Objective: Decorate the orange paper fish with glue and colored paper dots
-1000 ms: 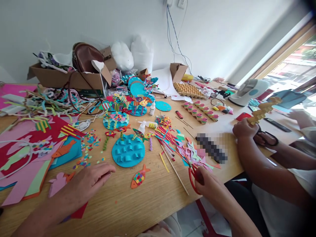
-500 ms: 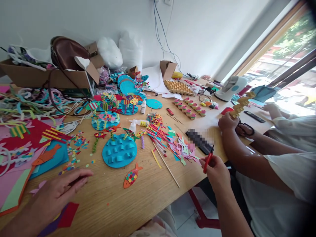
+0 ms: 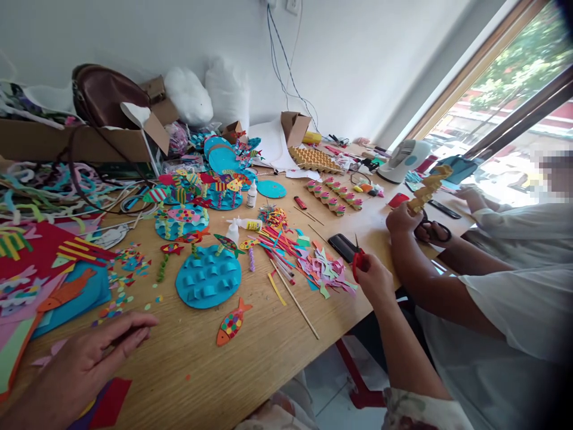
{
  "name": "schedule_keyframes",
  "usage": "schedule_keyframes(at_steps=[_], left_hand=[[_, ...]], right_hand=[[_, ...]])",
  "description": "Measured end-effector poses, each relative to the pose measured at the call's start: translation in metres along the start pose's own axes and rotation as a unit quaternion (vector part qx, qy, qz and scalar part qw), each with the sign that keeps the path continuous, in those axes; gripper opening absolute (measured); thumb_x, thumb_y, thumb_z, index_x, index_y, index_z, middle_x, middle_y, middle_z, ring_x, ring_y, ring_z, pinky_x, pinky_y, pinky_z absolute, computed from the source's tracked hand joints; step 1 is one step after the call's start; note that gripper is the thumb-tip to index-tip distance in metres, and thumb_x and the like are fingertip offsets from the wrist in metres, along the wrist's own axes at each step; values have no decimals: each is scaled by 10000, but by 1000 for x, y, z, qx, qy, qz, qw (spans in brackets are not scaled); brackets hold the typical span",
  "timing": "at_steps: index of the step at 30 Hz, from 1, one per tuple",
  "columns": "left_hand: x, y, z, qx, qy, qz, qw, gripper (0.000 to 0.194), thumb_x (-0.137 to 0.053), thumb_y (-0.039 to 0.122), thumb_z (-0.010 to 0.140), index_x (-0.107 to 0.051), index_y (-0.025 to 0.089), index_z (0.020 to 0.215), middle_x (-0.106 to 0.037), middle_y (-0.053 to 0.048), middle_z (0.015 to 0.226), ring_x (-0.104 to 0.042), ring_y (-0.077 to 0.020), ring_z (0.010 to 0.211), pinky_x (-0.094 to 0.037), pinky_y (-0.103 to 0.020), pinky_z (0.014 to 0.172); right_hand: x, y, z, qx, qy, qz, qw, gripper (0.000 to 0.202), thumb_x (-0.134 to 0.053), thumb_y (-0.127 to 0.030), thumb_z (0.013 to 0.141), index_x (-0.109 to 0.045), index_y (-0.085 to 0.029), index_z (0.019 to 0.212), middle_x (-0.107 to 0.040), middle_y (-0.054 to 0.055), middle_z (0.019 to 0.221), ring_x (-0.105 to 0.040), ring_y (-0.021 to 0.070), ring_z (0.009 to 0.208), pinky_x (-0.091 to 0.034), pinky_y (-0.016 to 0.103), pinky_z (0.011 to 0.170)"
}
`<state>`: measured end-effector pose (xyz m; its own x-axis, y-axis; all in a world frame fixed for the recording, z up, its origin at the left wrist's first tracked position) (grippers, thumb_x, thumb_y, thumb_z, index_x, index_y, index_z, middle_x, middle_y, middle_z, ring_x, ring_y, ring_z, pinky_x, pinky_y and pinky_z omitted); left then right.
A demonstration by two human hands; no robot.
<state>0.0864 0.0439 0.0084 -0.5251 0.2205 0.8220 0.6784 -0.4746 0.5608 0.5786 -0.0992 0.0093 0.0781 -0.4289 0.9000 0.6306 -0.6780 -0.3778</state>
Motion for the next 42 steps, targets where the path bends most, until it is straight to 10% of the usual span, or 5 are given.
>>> schedule_keyframes(at_steps=[20, 34, 42], left_hand=[[-4, 32, 6, -50, -21, -73, 996, 260, -465, 474, 772, -659, 304, 807, -712, 43, 793, -663, -161, 715, -507, -163, 607], [-10, 27, 2, -9, -5, -115, 993, 275, -471, 505, 773, -651, 304, 821, -706, 43, 809, -663, -145, 743, -504, -148, 639], [-1, 45, 12, -92, -31, -65, 993, 214, -480, 412, 773, -660, 301, 801, -711, 51, 781, -667, -147, 688, -508, -148, 593]], right_hand=[[-32, -4, 47, 161, -169, -105, 967, 100, -544, -153, 643, -568, -188, 734, -539, -12, 604, -456, 121, 552, -295, 215, 511], [29, -13, 42, 100, 18, 7, 995, 148, -546, -320, 675, -564, -210, 772, -576, -2, 632, -527, 157, 602, -377, 251, 574], [44, -21, 19, 49, 95, 173, 979, 221, -577, -373, 669, -538, -200, 800, -559, 8, 672, -505, 140, 568, -393, 245, 513]])
Point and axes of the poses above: each hand's wrist, its own z-axis towards the middle knuckle, its own x-axis out of the back of the hand, y = z × x, the point moved 2 cm from there along z, towards the middle knuckle
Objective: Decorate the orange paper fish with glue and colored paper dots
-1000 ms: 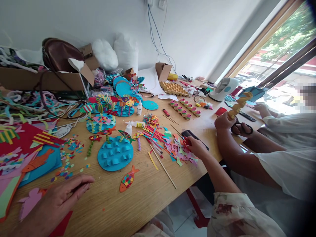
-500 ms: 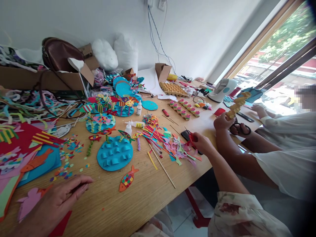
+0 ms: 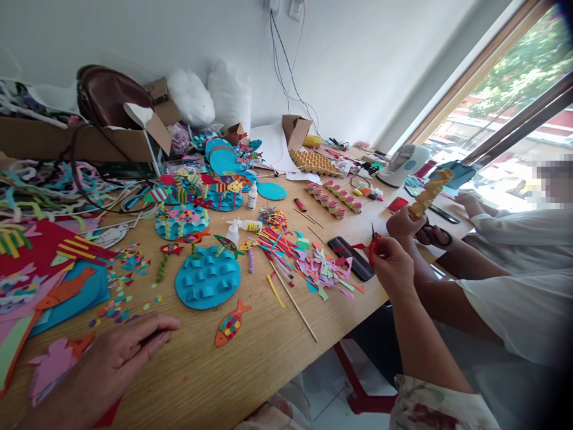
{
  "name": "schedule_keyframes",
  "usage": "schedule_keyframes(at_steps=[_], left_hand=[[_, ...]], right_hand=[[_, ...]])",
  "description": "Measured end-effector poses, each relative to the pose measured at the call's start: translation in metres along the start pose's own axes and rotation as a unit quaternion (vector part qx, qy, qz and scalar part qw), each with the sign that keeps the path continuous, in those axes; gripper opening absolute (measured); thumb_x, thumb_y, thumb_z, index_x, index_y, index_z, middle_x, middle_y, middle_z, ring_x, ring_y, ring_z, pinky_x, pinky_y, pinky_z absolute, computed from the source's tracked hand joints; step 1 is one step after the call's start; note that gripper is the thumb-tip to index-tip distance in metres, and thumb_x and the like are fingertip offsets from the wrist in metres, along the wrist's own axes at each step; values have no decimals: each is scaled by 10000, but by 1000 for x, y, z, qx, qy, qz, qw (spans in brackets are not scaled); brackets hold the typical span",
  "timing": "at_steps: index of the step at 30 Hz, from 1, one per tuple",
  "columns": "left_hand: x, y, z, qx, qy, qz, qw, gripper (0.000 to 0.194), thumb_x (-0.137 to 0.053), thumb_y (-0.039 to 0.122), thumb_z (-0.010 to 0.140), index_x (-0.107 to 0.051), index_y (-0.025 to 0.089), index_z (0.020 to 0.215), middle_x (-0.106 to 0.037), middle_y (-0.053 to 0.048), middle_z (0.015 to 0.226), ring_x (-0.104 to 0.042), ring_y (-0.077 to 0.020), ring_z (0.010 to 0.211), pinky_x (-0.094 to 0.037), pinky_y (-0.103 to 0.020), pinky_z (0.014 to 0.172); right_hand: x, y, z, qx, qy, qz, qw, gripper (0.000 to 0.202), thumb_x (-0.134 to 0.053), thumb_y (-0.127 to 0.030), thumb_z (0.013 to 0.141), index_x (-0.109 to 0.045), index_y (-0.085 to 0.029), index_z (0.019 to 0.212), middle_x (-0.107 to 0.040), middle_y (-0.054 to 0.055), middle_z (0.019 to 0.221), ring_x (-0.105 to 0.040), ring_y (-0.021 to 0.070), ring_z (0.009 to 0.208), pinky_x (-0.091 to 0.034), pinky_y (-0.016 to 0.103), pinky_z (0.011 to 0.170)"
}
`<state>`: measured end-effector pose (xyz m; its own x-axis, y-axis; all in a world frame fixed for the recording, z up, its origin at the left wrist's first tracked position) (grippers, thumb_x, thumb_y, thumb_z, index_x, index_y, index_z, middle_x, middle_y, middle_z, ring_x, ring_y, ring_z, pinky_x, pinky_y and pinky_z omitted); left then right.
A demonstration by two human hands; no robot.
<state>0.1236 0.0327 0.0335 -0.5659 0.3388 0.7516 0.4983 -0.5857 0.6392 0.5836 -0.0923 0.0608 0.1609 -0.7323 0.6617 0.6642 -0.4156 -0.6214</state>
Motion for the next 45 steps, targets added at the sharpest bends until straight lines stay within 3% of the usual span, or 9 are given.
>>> schedule_keyframes(at_steps=[6, 12, 15, 21, 27, 31, 36, 41, 45], left_hand=[[-7, 42, 23, -21, -43, -54, 997, 193, -464, 319, 796, -647, 261, 818, -690, 37, 787, -646, -127, 700, -491, -147, 599], [-34, 84, 49, -57, -47, -134, 988, 239, -498, 282, 799, -607, 225, 1004, -604, -36, 1047, -559, -167, 970, -461, -244, 813], [-40, 92, 57, -65, -63, -153, 984, 242, -514, 297, 801, -598, 193, 1003, -603, -46, 990, -551, -164, 929, -453, -254, 792], [-38, 73, 51, 6, -137, -135, 981, 116, -514, 198, 754, -623, 160, 742, -568, -2, 710, -539, -132, 685, -410, -214, 591], [-28, 46, 33, 59, -129, -169, 975, 97, -499, 199, 712, -583, 163, 678, -547, 25, 643, -492, -116, 599, -356, -207, 539], [-20, 36, 21, 133, -70, -245, 958, 112, -506, 268, 683, -535, 165, 649, -506, 34, 608, -462, -115, 580, -344, -210, 526], [-22, 34, 6, 199, 3, -359, 912, 151, -549, 310, 667, -491, 172, 649, -448, 58, 567, -393, -84, 509, -305, -195, 480], [-26, 33, -6, 223, 8, -401, 889, 155, -539, 317, 677, -475, 176, 687, -479, 48, 592, -408, -86, 521, -318, -194, 476], [-20, 26, -11, 199, -29, -360, 911, 152, -511, 326, 700, -493, 176, 713, -455, 48, 601, -406, -90, 522, -321, -198, 471]], right_hand=[[1, -36, -30, -67, -109, 270, 954, 299, -710, -372, 561, -509, -206, 707, -530, -25, 664, -446, 98, 520, -346, 216, 448], [-13, -97, -86, -88, -284, 334, 894, 237, -720, -306, 595, -543, -206, 716, -532, -35, 646, -461, 94, 537, -364, 206, 470], [-32, -122, -116, -77, -383, 346, 853, 274, -738, -302, 581, -511, -208, 700, -513, -49, 653, -454, 90, 557, -373, 204, 500], [-66, -156, -151, 21, -468, 299, 832, 231, -637, -265, 700, -430, -192, 628, -395, -66, 588, -348, 75, 532, -288, 196, 477], [-82, -181, -159, 91, -480, 266, 831, 134, -574, -163, 697, -457, -184, 634, -395, -68, 562, -328, 76, 526, -261, 203, 478], [-92, -182, -167, 23, -493, 313, 811, 123, -585, -211, 696, -467, -192, 664, -444, -56, 588, -387, 89, 533, -296, 212, 486], [-104, -189, -183, -71, -531, 412, 737, 268, -693, -349, 625, -481, -199, 690, -493, -46, 633, -436, 100, 570, -338, 219, 508], [-117, -200, -196, -108, -551, 438, 703, 382, -756, -345, 538, -422, -204, 662, -441, -85, 562, -383, 72, 508, -291, 196, 467], [-124, -207, -203, -98, -574, 426, 693, 362, -733, -323, 542, -422, -199, 678, -433, -94, 540, -355, 65, 489, -275, 194, 456]])
Point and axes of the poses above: each hand's wrist, its own z-axis towards the middle knuckle, its own x-axis out of the back of the hand, y = z × x, the point moved 2 cm from there along z, towards the middle knuckle
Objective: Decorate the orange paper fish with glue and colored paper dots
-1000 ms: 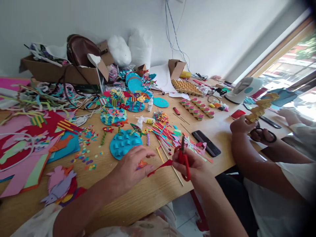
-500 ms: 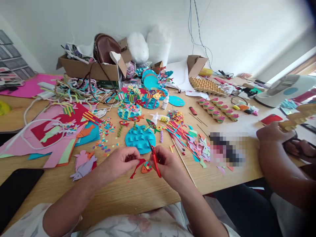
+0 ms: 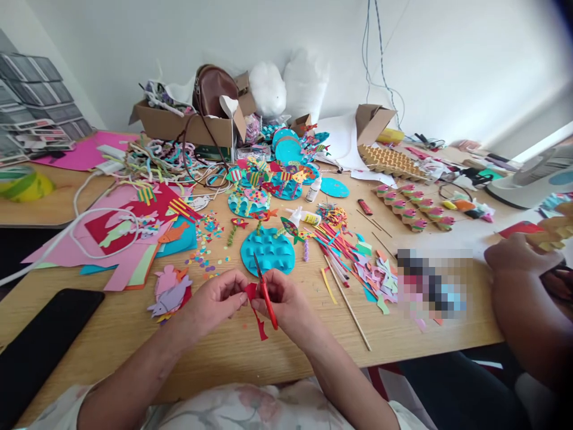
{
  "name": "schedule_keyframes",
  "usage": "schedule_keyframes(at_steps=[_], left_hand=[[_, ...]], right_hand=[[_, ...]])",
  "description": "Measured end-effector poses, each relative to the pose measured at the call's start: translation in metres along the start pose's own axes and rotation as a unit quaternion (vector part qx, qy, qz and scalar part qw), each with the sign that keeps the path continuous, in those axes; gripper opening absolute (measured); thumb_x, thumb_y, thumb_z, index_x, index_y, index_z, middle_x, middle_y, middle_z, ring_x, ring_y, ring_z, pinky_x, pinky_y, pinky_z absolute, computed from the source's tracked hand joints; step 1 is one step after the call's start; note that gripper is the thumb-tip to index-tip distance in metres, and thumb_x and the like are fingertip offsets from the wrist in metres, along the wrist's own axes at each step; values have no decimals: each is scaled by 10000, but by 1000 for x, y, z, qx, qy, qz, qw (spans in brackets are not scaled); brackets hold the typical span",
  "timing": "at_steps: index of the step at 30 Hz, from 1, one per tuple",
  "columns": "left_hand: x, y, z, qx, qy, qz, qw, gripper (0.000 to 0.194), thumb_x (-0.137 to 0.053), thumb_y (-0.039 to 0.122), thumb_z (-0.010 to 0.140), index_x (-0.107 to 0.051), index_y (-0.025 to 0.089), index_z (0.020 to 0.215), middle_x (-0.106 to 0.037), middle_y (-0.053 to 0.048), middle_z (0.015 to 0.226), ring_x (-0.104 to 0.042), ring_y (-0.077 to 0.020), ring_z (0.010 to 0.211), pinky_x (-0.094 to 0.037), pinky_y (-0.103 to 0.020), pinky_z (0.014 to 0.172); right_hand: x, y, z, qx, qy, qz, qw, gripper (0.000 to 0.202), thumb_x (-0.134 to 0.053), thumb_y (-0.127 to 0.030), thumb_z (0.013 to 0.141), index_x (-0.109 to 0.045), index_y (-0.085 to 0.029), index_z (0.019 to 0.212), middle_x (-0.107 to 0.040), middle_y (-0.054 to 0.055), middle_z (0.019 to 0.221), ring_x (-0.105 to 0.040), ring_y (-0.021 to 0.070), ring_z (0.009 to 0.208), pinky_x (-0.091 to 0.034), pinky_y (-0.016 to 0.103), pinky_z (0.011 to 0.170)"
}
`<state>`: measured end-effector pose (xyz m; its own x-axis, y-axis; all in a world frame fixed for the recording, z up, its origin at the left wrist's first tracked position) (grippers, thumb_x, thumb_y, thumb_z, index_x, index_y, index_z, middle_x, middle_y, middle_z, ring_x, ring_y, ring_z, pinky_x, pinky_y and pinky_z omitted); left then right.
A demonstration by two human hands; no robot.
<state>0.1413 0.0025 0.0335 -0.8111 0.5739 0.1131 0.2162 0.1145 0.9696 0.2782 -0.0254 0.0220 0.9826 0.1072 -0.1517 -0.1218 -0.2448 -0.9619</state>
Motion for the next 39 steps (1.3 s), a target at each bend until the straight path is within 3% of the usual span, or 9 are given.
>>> schedule_keyframes(at_steps=[5, 9, 13, 16, 21, 28, 39], left_hand=[[19, -1, -1, -43, -14, 171, 984, 164, -471, 303, 753, -564, 176, 707, -554, 11, 679, -499, -135, 659, -378, -229, 601], [39, -2, -2, -57, 24, 182, 981, 176, -467, 315, 750, -550, 180, 676, -507, 34, 611, -459, -110, 582, -353, -201, 540], [58, 0, -6, -44, 46, 199, 978, 194, -484, 352, 747, -551, 180, 686, -453, 47, 577, -392, -89, 521, -296, -181, 465], [61, 1, -7, -43, 31, 238, 970, 187, -483, 344, 764, -569, 183, 724, -493, 39, 617, -409, -91, 541, -296, -180, 471], [50, 3, -5, -53, -12, 257, 965, 174, -476, 302, 774, -554, 173, 686, -483, 49, 594, -414, -87, 538, -302, -187, 501], [38, 6, -3, -46, -38, 278, 959, 183, -485, 280, 779, -576, 170, 664, -517, 41, 596, -444, -98, 557, -307, -198, 523], [33, -7, -2, -45, -68, 296, 952, 191, -485, 284, 792, -593, 176, 677, -560, 30, 629, -485, -119, 619, -307, -206, 556]], right_hand=[[-10, 0, 2, 2, -32, -59, 998, 267, -653, -280, 585, -417, -195, 679, -424, -82, 563, -359, 69, 502, -286, 202, 472], [-5, -11, -7, 44, -52, -188, 980, 181, -562, -327, 719, -441, -192, 719, -407, -67, 596, -358, 81, 535, -290, 208, 495], [12, -24, -22, 64, -73, -456, 885, 132, -502, -312, 794, -501, -187, 753, -483, -41, 615, -396, 94, 555, -249, 224, 510], [22, -28, -30, 61, -87, -574, 812, 153, -446, -311, 828, -536, -192, 798, -562, -6, 679, -458, 111, 588, -244, 238, 531], [22, -33, -35, 63, -108, -644, 755, 214, -425, -355, 842, -566, -198, 877, -626, 36, 798, -550, 153, 688, -261, 256, 570], [11, -36, -33, 79, -125, -652, 744, 197, -458, -326, 826, -608, -201, 855, -666, 43, 800, -592, 175, 700, -250, 270, 551], [6, -22, -24, 73, -122, -662, 735, 215, -502, -296, 799, -634, -189, 666, -649, 41, 596, -533, 133, 517, -173, 269, 485]])
Point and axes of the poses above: each hand's wrist, its own z-axis towards the middle knuckle, its own x-axis out of the back of the hand, y = z × x, the point moved 2 cm from there along z, towards the middle knuckle
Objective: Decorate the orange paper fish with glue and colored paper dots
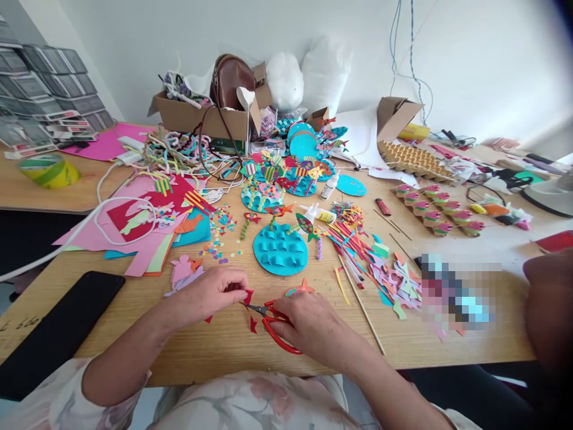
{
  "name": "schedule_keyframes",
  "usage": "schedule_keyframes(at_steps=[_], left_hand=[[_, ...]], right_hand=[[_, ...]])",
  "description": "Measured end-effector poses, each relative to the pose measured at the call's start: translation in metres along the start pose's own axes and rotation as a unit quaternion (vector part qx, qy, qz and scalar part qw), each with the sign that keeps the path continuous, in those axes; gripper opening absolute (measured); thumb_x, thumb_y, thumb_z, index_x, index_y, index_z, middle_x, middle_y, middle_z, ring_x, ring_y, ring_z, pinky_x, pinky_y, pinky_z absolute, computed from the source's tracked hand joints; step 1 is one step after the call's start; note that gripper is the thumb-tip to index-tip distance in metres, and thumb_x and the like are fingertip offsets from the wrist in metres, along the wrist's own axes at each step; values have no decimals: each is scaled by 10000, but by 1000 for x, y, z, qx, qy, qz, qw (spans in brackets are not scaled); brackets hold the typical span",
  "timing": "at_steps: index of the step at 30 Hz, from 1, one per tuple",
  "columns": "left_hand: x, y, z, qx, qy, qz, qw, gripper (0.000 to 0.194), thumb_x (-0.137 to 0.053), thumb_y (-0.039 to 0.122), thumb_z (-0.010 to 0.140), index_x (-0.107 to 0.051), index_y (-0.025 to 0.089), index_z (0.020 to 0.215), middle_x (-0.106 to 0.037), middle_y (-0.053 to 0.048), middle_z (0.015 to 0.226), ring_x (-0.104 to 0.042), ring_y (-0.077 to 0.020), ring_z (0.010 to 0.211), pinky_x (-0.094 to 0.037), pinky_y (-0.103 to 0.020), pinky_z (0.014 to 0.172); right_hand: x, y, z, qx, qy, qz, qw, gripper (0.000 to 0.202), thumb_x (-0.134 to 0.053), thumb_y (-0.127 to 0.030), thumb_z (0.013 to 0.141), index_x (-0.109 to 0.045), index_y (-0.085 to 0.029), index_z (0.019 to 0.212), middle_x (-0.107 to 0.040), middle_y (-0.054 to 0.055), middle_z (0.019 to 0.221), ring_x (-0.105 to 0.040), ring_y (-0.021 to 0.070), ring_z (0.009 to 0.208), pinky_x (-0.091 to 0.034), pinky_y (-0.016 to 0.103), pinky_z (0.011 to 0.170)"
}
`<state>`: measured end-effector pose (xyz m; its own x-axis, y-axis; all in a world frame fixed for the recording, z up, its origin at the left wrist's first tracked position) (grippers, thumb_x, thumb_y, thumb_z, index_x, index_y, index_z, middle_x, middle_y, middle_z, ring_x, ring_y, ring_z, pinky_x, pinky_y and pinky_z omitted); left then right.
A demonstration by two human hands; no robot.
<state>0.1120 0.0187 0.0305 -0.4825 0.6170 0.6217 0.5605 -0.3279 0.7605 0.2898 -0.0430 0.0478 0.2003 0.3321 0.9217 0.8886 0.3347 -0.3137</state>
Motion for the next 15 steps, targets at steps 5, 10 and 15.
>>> schedule_keyframes(at_steps=[5, 10, 15], left_hand=[[6, -9, -3, 34, 46, -34, 998, 185, -483, 289, 770, -577, 181, 653, -520, 39, 591, -462, -114, 582, -308, -200, 533], [12, -17, -11, 81, 151, -155, 973, 168, -511, 337, 730, -546, 178, 688, -484, 43, 586, -439, -103, 548, -345, -200, 525], [-4, -4, -11, 64, 164, -302, 937, 182, -516, 352, 748, -511, 171, 726, -479, 42, 594, -421, -84, 515, -347, -191, 494]], right_hand=[[-12, -3, -1, 12, -22, 15, 1000, 217, -491, -301, 798, -608, -181, 659, -628, 39, 583, -513, 129, 509, -166, 266, 478], [-11, -2, -10, -10, 14, 143, 990, 185, -437, -320, 841, -536, -186, 761, -593, 17, 666, -483, 122, 566, -237, 250, 511], [-12, -3, -2, -51, 85, 435, 895, 287, -487, -471, 797, -467, -192, 738, -476, -22, 654, -424, 116, 594, -316, 237, 532]])
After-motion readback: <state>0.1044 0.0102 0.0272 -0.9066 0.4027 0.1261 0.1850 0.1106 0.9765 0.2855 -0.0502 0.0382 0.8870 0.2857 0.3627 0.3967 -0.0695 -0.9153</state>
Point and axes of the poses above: each hand's wrist, its own z-axis towards the middle knuckle, its own x-axis out of the back of the hand, y = z × x, the point moved 2 cm from there along z, towards the middle knuckle
